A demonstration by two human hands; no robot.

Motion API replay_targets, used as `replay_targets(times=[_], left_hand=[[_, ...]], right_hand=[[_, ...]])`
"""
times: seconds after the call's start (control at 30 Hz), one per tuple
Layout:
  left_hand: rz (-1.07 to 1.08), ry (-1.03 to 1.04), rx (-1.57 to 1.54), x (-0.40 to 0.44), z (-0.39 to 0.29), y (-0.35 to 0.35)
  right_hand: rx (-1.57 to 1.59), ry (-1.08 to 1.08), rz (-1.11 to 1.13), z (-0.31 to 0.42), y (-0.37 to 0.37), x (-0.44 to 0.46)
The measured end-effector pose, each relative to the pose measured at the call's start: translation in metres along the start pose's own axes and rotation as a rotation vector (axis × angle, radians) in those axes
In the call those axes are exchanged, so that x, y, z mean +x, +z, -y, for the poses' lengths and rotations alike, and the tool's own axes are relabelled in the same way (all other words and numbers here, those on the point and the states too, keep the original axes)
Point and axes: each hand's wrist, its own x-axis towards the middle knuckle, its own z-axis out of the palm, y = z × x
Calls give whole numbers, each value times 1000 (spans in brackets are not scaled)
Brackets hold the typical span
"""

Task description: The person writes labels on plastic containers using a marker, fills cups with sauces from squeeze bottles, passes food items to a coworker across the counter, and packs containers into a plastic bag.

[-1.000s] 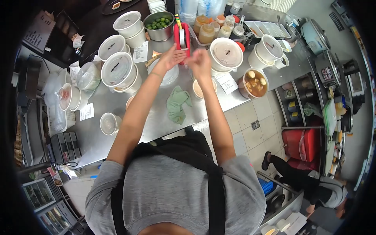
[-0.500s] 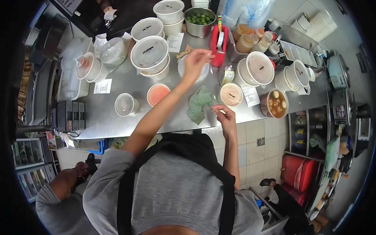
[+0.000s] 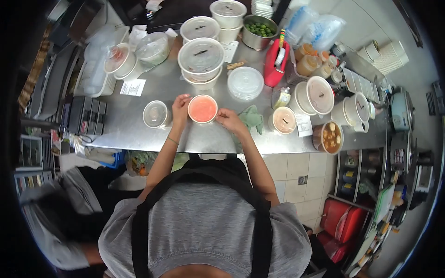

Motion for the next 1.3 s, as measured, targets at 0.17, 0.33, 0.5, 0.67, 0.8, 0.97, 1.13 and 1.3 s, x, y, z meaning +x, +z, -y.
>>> replay_targets(times=[0.17, 0.33, 0.5, 0.67, 0.8, 0.97, 1.13, 1.3], left_hand=[[-97, 211, 249, 12, 37, -15], [101, -164, -130, -18, 12, -4], [-20, 8, -216, -58, -60, 2], [-158, 164, -347, -52, -147, -87], [-457, 396, -220, 3, -153, -174], [-724, 427, -151, 67, -96, -247], [-994, 506, 484, 71, -73, -256], [-325, 522, 557, -17, -69, -126]], right_hand=[[-537, -370, -306, -23, 12, 11], [478, -436, -319, -26, 58, 21], [649, -405, -36, 46, 96, -2], [623, -448, 243, 111, 142, 15], [211, -435, 102, 102, 153, 54], [89, -382, -66, 51, 185, 107], [-94, -428, -139, 18, 192, 116], [-18, -503, 45, 22, 147, 98]])
